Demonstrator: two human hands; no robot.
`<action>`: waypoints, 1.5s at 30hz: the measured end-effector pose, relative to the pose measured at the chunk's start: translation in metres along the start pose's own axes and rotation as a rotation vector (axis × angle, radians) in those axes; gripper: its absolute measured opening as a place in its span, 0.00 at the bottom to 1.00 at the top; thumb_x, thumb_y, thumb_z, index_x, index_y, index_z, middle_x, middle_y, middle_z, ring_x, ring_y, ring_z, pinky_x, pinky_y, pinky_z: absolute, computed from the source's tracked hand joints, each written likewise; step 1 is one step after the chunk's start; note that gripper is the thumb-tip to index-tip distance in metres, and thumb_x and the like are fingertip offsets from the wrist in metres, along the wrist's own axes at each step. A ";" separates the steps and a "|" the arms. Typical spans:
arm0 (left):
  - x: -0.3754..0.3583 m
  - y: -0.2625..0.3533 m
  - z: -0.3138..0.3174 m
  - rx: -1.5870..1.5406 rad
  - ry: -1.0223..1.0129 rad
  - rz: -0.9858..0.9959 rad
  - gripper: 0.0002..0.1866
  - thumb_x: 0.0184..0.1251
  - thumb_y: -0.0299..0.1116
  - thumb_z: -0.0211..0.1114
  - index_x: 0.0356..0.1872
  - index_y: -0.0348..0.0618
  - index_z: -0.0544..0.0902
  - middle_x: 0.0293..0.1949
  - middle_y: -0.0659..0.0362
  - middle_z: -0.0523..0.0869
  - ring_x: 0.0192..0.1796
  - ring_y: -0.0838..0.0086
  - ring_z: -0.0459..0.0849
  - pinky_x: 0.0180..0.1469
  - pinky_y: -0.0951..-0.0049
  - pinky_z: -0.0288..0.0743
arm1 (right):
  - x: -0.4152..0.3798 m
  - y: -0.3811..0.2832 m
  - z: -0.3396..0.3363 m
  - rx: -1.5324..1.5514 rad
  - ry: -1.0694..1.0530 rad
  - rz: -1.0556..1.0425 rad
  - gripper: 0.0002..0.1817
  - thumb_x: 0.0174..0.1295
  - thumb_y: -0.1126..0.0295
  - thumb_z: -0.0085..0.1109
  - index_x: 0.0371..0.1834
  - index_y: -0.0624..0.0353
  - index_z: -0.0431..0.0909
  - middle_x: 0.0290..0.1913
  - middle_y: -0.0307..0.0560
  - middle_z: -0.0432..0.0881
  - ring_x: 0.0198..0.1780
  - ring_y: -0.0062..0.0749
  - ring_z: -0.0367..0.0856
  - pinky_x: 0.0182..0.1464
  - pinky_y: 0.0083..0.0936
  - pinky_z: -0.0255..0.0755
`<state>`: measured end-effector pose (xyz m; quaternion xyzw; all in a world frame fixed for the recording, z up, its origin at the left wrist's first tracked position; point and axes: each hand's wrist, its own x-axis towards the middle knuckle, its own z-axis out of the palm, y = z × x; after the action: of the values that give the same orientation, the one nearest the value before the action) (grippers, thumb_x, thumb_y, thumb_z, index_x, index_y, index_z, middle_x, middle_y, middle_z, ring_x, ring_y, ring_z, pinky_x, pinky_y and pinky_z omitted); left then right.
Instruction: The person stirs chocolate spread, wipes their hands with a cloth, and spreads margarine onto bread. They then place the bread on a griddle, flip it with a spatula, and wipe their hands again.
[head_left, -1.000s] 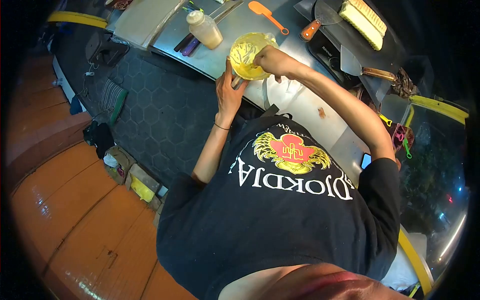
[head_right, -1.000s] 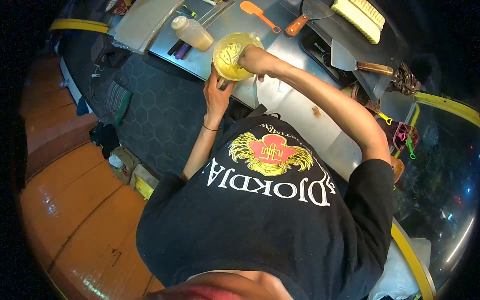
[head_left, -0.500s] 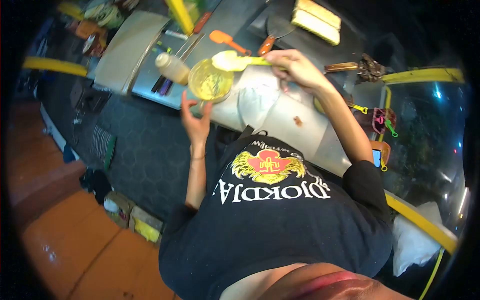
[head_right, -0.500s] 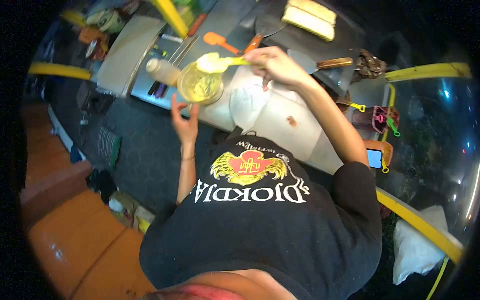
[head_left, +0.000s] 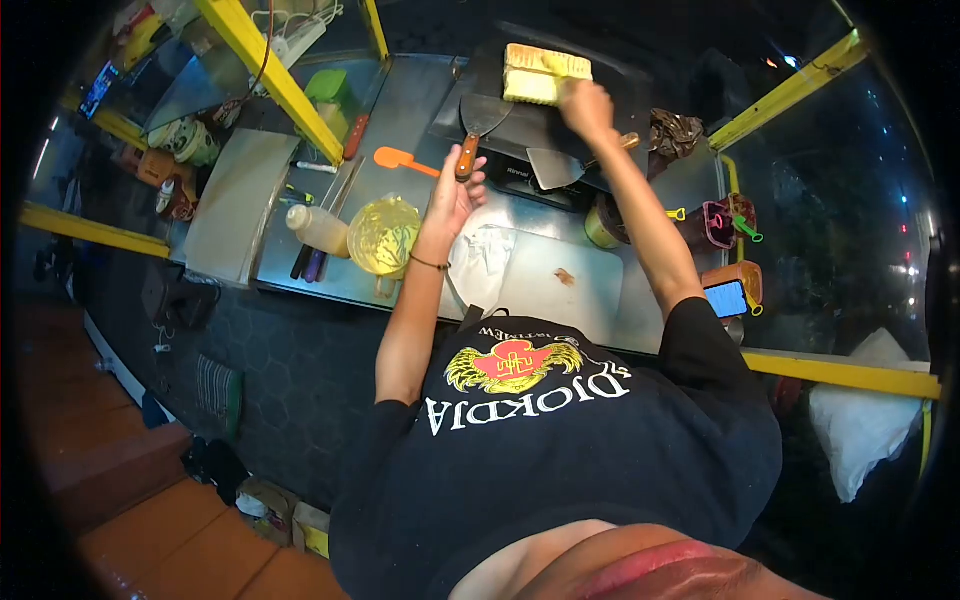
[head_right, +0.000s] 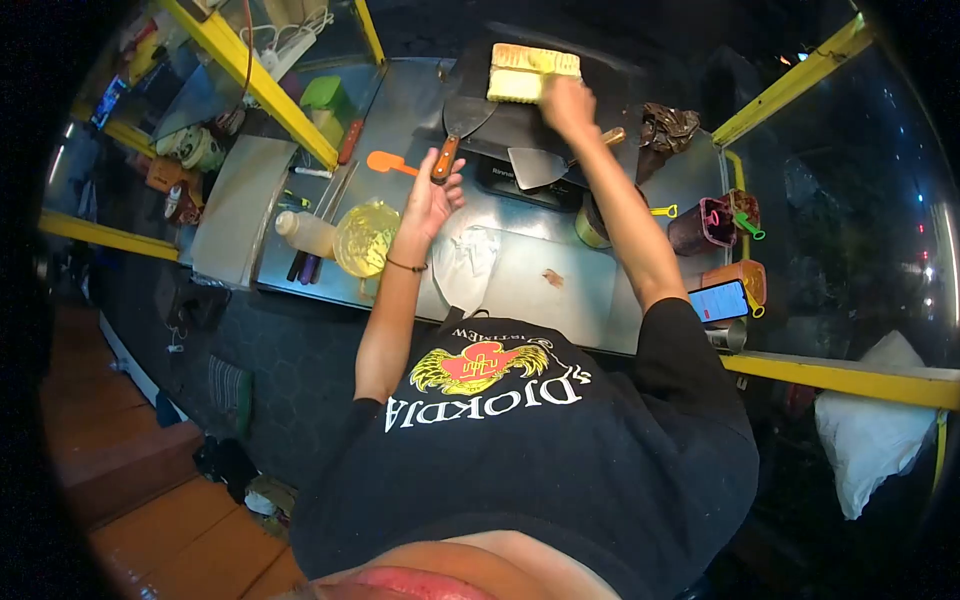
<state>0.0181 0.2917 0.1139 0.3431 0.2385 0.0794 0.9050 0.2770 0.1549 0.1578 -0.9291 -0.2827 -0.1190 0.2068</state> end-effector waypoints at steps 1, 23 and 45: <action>0.011 0.003 -0.009 0.077 -0.129 -0.028 0.21 0.72 0.55 0.57 0.39 0.44 0.76 0.22 0.68 0.72 0.20 0.85 0.67 0.27 0.82 0.62 | -0.019 -0.026 -0.014 0.055 -0.049 -0.147 0.12 0.61 0.69 0.48 0.37 0.62 0.82 0.37 0.69 0.83 0.43 0.63 0.83 0.47 0.51 0.76; 0.037 0.066 0.050 1.428 0.320 0.716 0.26 0.69 0.51 0.53 0.35 0.34 0.84 0.31 0.38 0.85 0.40 0.41 0.84 0.44 0.50 0.75 | -0.009 -0.025 -0.004 0.449 -0.019 -0.276 0.15 0.63 0.64 0.51 0.44 0.55 0.86 0.41 0.63 0.84 0.45 0.56 0.83 0.50 0.42 0.75; 0.065 0.048 0.035 1.165 0.347 0.701 0.25 0.69 0.53 0.56 0.28 0.38 0.83 0.17 0.60 0.79 0.21 0.75 0.78 0.27 0.70 0.69 | 0.023 -0.024 0.009 0.489 -0.030 -0.160 0.14 0.65 0.65 0.52 0.48 0.55 0.84 0.42 0.61 0.84 0.46 0.55 0.84 0.49 0.44 0.75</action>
<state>0.0933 0.3274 0.1436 0.8112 0.2588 0.2794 0.4438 0.2829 0.1877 0.1648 -0.8278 -0.3786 -0.0491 0.4111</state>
